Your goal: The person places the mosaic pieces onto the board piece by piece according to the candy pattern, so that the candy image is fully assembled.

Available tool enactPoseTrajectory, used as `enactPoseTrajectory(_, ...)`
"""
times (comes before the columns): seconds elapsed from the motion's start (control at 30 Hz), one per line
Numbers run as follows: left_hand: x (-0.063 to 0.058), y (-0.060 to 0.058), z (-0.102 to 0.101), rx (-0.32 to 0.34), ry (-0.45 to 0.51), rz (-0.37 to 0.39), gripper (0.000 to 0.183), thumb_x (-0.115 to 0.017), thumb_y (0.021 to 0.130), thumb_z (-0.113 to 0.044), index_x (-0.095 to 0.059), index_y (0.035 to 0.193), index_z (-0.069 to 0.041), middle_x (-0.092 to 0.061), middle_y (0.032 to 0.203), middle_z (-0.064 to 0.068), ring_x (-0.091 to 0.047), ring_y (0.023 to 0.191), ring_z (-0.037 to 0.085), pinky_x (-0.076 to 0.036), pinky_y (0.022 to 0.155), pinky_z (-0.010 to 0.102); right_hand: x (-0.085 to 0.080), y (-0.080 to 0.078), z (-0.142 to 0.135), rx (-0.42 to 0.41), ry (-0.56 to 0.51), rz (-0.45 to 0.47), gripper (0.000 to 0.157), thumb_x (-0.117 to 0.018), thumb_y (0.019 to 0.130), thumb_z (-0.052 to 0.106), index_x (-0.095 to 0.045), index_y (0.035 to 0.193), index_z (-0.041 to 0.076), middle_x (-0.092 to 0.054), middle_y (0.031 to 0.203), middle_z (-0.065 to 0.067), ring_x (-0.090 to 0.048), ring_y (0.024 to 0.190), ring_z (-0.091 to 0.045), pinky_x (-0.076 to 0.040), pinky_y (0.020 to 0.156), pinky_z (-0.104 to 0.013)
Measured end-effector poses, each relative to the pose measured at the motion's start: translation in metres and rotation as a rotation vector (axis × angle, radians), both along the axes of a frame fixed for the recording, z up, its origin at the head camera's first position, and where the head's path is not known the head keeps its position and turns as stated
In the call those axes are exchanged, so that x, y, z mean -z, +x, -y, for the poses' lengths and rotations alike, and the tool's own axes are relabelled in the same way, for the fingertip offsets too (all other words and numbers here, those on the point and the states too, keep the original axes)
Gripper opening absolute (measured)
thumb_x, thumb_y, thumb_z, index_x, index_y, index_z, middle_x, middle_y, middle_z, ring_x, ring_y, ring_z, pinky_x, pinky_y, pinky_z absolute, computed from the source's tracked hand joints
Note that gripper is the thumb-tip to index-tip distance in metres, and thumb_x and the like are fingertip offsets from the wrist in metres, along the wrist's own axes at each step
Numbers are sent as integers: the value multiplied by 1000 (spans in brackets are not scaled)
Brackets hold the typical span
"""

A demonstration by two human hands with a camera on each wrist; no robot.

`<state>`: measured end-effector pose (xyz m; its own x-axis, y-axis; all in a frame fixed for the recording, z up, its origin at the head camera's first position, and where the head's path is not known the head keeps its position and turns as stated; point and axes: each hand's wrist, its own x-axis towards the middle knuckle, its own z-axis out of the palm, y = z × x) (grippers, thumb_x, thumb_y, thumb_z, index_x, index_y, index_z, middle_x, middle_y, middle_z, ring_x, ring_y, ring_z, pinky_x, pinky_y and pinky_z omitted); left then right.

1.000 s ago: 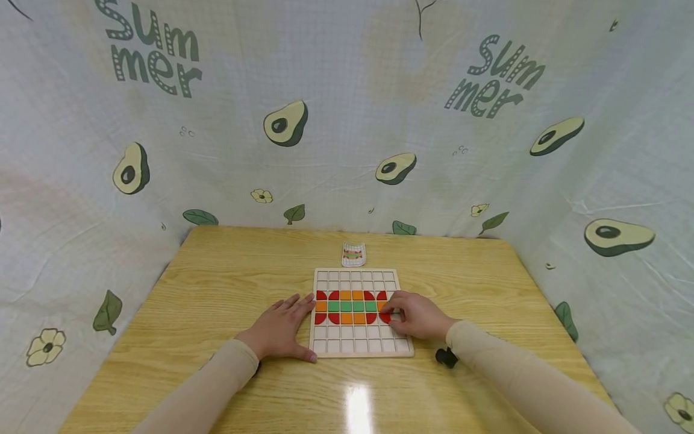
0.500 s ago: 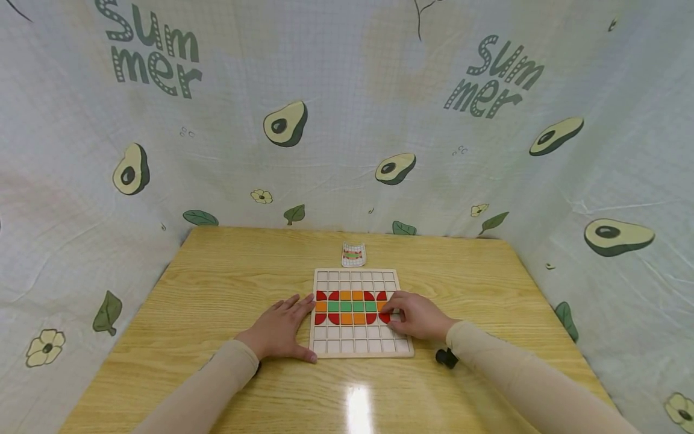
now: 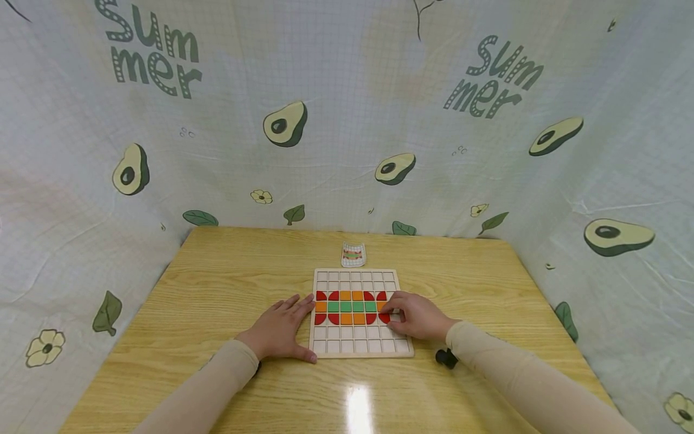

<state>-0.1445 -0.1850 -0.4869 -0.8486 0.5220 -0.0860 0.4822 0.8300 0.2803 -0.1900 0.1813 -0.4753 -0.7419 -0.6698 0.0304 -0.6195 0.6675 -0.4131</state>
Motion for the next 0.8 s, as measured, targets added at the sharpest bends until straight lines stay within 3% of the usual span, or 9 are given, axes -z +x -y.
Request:
enactPoseTrajectory(0.47,-5,2,0,-4,-12,12,121,-66,66,-85,-35,156,-11,-25,163,2,-23,147,34,-22,115,56,0,0,2,0,-5,-1,23,-76,89,26,-75,111,23,-61,103,12,-51,72,-5,-47,65,-25)
enactPoseTrajectory(0.67,-12,2,0,4,-16,20,120,-66,67,-84,-35,156,-9,-26,163,5,-24,147,36,-23,114,57,-10,-2,-5,8,-1,-21,24,-75,89,25,-74,113,21,-62,104,10,-51,69,-4,-46,62,-25)
enactPoseTrajectory(0.8,-17,1,0,5,-36,14,115,-62,71,-84,-37,155,-10,-27,163,5,-25,147,33,-24,115,54,-23,-4,-17,61,18,-54,29,-76,88,25,-73,116,18,-63,107,7,-56,79,-8,-50,68,-28)
